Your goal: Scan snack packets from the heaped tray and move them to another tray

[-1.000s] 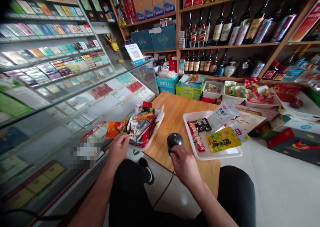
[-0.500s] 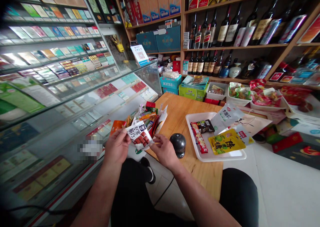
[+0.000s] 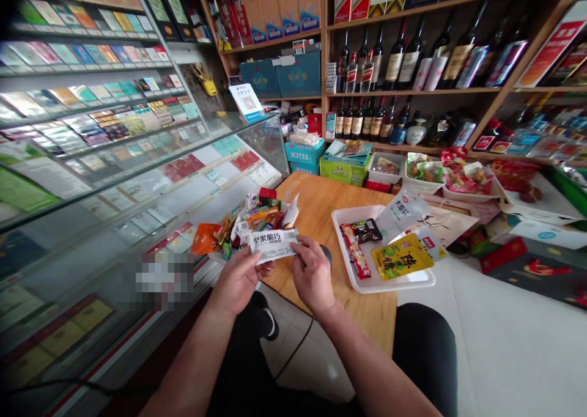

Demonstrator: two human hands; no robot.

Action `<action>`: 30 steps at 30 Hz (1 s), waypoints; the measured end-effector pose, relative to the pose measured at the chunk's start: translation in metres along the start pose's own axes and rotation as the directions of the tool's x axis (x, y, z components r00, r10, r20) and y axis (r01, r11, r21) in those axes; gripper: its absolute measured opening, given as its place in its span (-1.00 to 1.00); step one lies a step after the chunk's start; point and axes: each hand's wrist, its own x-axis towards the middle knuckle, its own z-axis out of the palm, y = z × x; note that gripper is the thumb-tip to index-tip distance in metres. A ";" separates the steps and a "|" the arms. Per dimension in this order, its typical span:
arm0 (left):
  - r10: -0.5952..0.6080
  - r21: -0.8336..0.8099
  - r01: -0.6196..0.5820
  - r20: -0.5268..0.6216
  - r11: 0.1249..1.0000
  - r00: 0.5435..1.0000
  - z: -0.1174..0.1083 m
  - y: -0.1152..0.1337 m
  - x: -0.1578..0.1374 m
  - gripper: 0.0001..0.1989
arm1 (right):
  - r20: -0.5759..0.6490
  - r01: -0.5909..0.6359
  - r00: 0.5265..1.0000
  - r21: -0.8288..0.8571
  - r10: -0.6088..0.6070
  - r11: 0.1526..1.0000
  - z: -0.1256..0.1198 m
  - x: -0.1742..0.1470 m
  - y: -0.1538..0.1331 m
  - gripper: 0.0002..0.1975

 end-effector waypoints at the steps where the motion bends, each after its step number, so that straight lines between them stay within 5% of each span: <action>1: 0.007 0.007 -0.007 -0.007 1.000 1.000 0.002 -0.003 0.001 -0.57 | -0.001 -0.022 1.000 0.010 0.022 1.000 -0.001 0.000 0.002 -0.72; 9: 0.075 0.153 -0.077 0.021 0.985 0.997 0.002 -0.017 0.015 -0.61 | 0.063 -0.393 0.919 0.127 0.388 0.911 -0.016 0.021 0.018 -0.78; 16: 0.148 0.466 -0.150 0.042 0.872 0.988 0.005 -0.011 0.028 -0.62 | 0.142 -0.304 0.946 0.082 0.291 0.949 -0.032 0.056 0.036 -0.70; 23: 0.238 0.551 -0.252 0.098 0.796 0.966 0.003 -0.019 0.049 -0.65 | 0.241 -0.192 0.946 -0.120 0.216 0.974 -0.047 0.082 0.048 -0.83; 26: 0.329 0.669 -0.305 0.096 0.678 0.940 0.003 -0.022 0.059 -0.72 | 0.240 -0.177 0.946 -0.185 0.219 0.967 -0.049 0.089 0.055 -0.85; 30: 0.487 0.864 -0.369 0.173 0.341 0.856 0.005 -0.020 0.072 -0.81 | 0.227 -0.112 0.956 -0.309 0.188 0.944 -0.052 0.095 0.070 -0.86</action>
